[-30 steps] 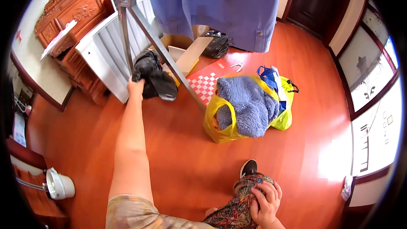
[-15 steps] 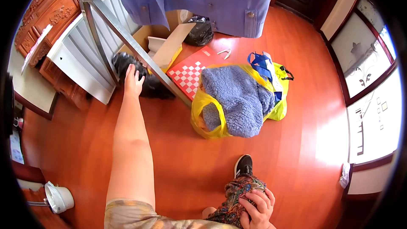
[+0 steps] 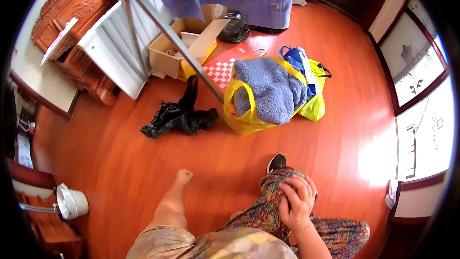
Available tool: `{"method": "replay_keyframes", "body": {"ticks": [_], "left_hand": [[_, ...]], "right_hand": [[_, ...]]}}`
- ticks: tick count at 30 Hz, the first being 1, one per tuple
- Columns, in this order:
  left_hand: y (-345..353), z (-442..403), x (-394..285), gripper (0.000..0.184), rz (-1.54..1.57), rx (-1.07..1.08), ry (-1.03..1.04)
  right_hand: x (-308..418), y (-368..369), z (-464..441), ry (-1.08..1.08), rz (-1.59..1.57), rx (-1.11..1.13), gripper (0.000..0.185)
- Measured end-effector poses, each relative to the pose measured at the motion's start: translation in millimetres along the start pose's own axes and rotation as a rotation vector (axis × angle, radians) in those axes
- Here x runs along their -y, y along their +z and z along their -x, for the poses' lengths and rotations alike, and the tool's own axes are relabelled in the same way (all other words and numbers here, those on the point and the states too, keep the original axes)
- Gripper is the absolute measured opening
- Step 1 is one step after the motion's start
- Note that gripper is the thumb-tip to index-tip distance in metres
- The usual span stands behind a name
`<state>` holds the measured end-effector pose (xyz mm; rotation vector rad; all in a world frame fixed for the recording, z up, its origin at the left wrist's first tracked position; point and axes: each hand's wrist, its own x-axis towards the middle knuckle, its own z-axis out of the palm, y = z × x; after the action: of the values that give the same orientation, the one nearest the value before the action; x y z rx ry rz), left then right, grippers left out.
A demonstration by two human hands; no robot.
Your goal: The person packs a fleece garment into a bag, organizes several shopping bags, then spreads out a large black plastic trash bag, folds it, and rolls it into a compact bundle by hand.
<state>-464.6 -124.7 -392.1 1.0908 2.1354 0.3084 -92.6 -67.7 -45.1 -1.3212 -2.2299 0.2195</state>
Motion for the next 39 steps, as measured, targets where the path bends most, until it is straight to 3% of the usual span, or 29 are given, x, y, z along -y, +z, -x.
{"method": "replay_keyframes", "body": {"ticks": [2, 5, 7, 10, 13, 14, 16, 20, 22, 24, 26, 28, 32, 36, 37, 38, 39], "left_hand": [[-1, 67, 8, 0.017, 0.131, 0.165, -0.222], [25, 122, 68, 0.016, 0.312, 0.067, -0.345], [28, 162, 102, 0.017, 0.500, -0.011, -0.540], [4, 212, 120, 0.022, 0.684, -0.143, -0.566], [-35, 249, 95, 0.026, 0.799, -0.398, -0.583], [-45, 255, 87, 0.028, 0.862, -0.442, -0.522], [-72, 253, 68, 0.029, 0.964, -0.550, -0.316], [-156, 248, -15, 0.030, 1.029, -0.739, 0.098], [-199, 250, -58, 0.030, 1.082, -0.774, 0.258], [-235, 255, -104, 0.030, 1.151, -0.790, 0.424], [-258, 252, -139, 0.029, 1.195, -0.777, 0.533], [-262, 233, -164, 0.029, 1.299, -0.730, 0.700], [-245, 185, -205, 0.031, 1.428, -0.547, 0.718], [-216, 143, -236, 0.030, 1.449, -0.536, 0.688], [-207, 140, -240, 0.029, 1.332, -0.614, 0.744], [-196, 141, -237, 0.030, 1.331, -0.507, 0.798], [-190, 147, -232, 0.030, 1.173, -0.518, 0.813]], "right_hand": [[1, -3, 7, -0.017, -0.021, -0.027, 0.023], [4, -5, 17, -0.085, -0.017, -0.056, 0.024], [12, -7, 18, -0.156, -0.069, -0.067, 0.025], [30, -15, 17, -0.316, -0.104, -0.030, 0.029], [55, -24, 20, -0.271, -0.671, 0.122, 0.034], [61, -27, 13, -0.399, -0.546, 0.032, 0.032], [63, -24, 3, -0.412, -0.572, -0.010, 0.031], [59, 6, -25, -0.245, -0.627, -0.004, 0.028], [57, 28, -39, -0.268, -0.662, -0.034, 0.025], [61, 49, -54, -0.219, -0.628, 0.093, 0.022], [69, 80, -67, -0.267, -0.590, 0.036, 0.021], [76, 103, -83, -0.177, -0.554, 0.186, 0.022], [94, 140, -122, -0.272, -0.469, 0.192, 0.022], [97, 172, -152, -0.065, -0.466, 0.407, 0.018], [99, 180, -157, -0.012, -0.463, 0.440, 0.019], [97, 187, -164, 0.038, -0.464, 0.471, 0.019], [83, 203, -171, -0.043, -0.466, 0.520, 0.021]]}}
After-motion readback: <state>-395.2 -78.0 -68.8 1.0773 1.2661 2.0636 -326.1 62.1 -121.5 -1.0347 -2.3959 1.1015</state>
